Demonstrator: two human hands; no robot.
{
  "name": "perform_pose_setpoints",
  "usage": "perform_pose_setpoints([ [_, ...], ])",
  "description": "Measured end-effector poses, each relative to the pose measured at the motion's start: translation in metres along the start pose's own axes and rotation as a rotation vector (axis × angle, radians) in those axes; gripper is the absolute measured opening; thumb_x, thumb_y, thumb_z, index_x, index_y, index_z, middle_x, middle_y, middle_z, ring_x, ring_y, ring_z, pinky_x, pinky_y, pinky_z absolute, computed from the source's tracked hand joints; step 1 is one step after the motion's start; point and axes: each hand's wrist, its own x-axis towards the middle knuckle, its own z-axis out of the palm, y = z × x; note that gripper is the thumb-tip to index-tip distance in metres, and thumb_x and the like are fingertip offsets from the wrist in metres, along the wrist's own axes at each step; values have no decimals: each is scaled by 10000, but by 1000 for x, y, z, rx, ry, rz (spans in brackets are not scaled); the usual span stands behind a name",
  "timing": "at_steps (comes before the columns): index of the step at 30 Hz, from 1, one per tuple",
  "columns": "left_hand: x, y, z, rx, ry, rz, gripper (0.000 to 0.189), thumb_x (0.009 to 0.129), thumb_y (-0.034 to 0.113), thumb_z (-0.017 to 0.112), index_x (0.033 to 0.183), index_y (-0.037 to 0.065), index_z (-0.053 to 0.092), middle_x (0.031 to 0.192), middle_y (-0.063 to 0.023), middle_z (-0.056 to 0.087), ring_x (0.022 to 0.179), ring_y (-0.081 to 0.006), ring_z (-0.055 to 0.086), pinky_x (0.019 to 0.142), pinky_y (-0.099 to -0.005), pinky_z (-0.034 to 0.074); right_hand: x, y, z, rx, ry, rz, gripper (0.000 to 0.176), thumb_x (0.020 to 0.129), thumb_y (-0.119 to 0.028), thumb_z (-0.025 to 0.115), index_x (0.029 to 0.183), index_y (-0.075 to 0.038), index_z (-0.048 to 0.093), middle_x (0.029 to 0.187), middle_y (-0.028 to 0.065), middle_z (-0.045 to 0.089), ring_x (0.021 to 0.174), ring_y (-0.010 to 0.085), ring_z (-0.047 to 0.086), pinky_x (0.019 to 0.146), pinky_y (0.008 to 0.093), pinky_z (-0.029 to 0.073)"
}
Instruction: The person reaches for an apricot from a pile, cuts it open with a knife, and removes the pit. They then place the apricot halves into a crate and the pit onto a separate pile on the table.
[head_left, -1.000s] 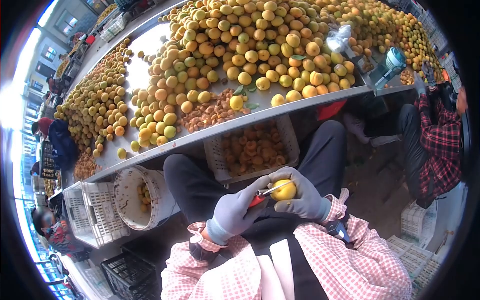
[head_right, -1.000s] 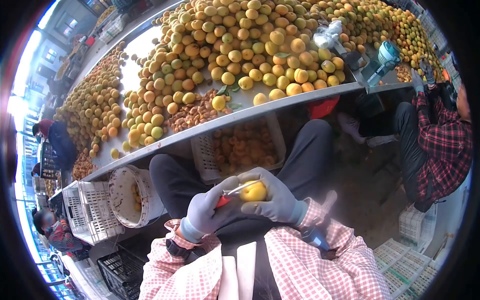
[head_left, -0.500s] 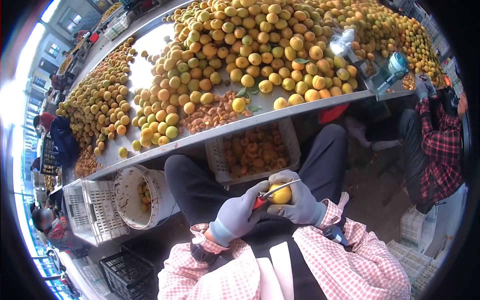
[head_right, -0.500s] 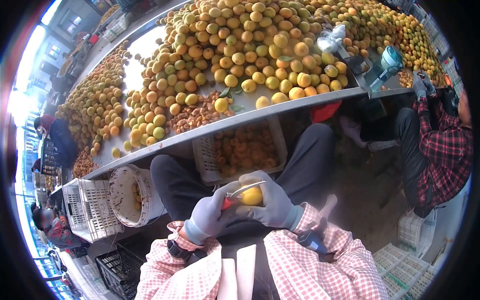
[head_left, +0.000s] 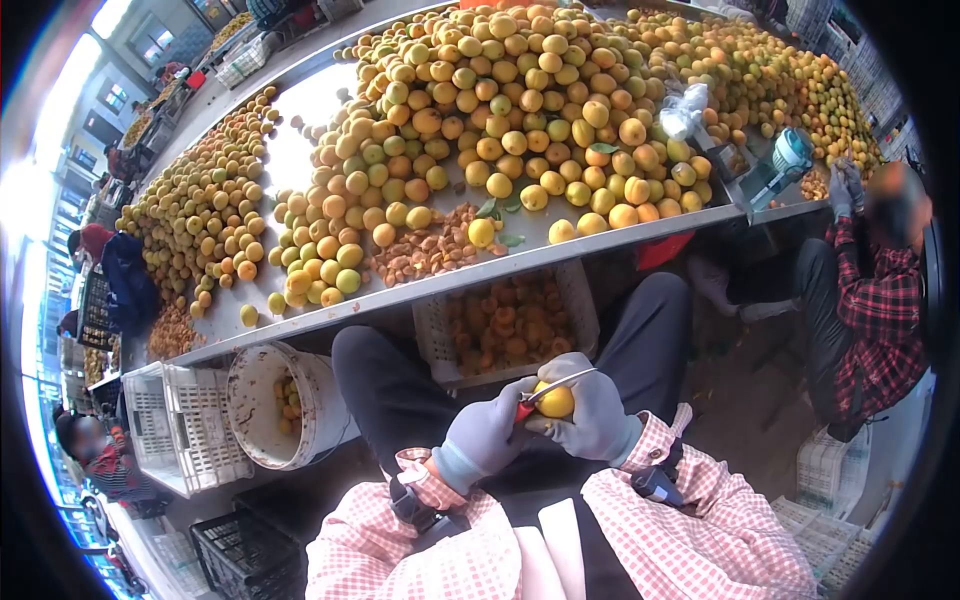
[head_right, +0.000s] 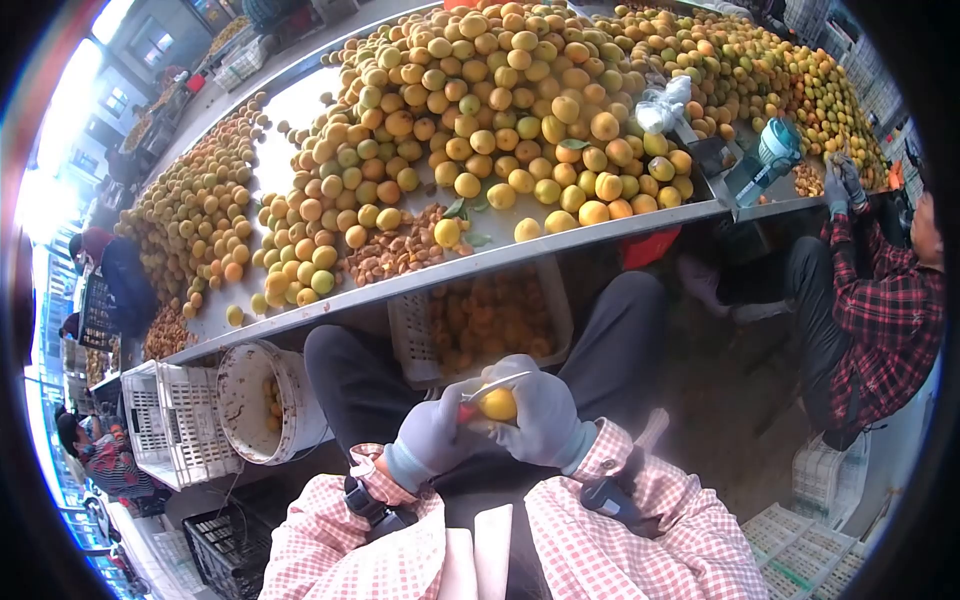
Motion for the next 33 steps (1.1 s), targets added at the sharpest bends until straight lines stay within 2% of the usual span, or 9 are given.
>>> perform_pose_setpoints([
  [2, 2, -1, -2, -33, 19, 26, 521, 802, 149, 684, 1252, 49, 440, 779, -197, 637, 697, -389, 633, 595, -447, 492, 0, 2, 4, -71, -20, -69, 529, 815, -322, 772, 1172, -63, 480, 1092, 70, 542, 959, 173, 571, 795, 320, 487],
  [4, 5, -5, -4, -17, 10, -10, 504, 808, 153, 680, 1238, 52, 438, 783, -206, 634, 710, -396, 631, 597, -450, 489, -3, 1, 18, 539, 36, 515, 480, 806, -230, 783, 1157, -83, 492, 1095, 54, 547, 891, 134, 571, 749, 268, 476],
  [7, 15, -11, -11, -47, 58, -9, 376, 865, 149, 641, 1188, 57, 473, 739, -220, 599, 683, -378, 632, 597, -414, 489, 14, 3, 3, 978, -65, 696, 432, 830, -153, 760, 1164, -104, 490, 1089, 30, 524, 866, 71, 533, 728, 220, 462],
  [11, 8, 1, -30, -612, 294, -361, 283, 909, 95, 631, 1169, 47, 531, 731, -25, 537, 640, -69, 497, 581, -260, 450, 10, 29, -13, 1059, 239, 641, 447, 864, -66, 699, 1221, -107, 434, 1132, 61, 509, 888, 119, 581, 774, 238, 512],
  [14, 8, 5, -39, -825, 173, -360, 398, 897, 125, 651, 1256, 50, 496, 780, -100, 604, 655, -164, 604, 608, -296, 481, 18, 17, -32, 1203, 148, 626, 529, 851, -2, 678, 1292, -95, 402, 1175, 71, 508, 943, 162, 612, 797, 287, 540],
  [17, 12, 19, -36, -253, 134, -151, 511, 856, 190, 693, 1303, 64, 479, 970, -226, 642, 881, -418, 630, 693, -376, 517, 22, 11, -38, 1349, 19, 597, 575, 813, 24, 706, 1308, -73, 431, 1187, 70, 530, 1003, 151, 605, 854, 287, 521],
  [19, 16, 21, -34, -210, 102, -63, 426, 861, 101, 672, 1258, 47, 528, 781, -109, 648, 619, -190, 640, 600, -293, 495, 24, 3, -36, 1121, -13, 568, 554, 782, 7, 749, 1260, -66, 479, 1168, 63, 558, 1053, 136, 584, 902, 271, 493],
  [25, 9, 22, -30, 97, 203, 111, 392, 829, 162, 706, 1186, 62, 577, 775, -130, 662, 633, -305, 656, 550, -353, 507, 30, -15, -32, 1081, 20, 401, 515, 756, -57, 803, 1177, -71, 506, 1183, 80, 578, 1142, 174, 552, 1021, 331, 422],
  [33, 1, 19, -21, 330, 194, 44, 447, 795, 153, 701, 1209, 66, 560, 829, -130, 666, 620, -311, 642, 528, -375, 494, 24, -17, -16, 1186, 17, 374, 494, 775, -28, 769, 1175, -70, 482, 1192, 98, 583, 1162, 204, 559, 1046, 370, 410],
])
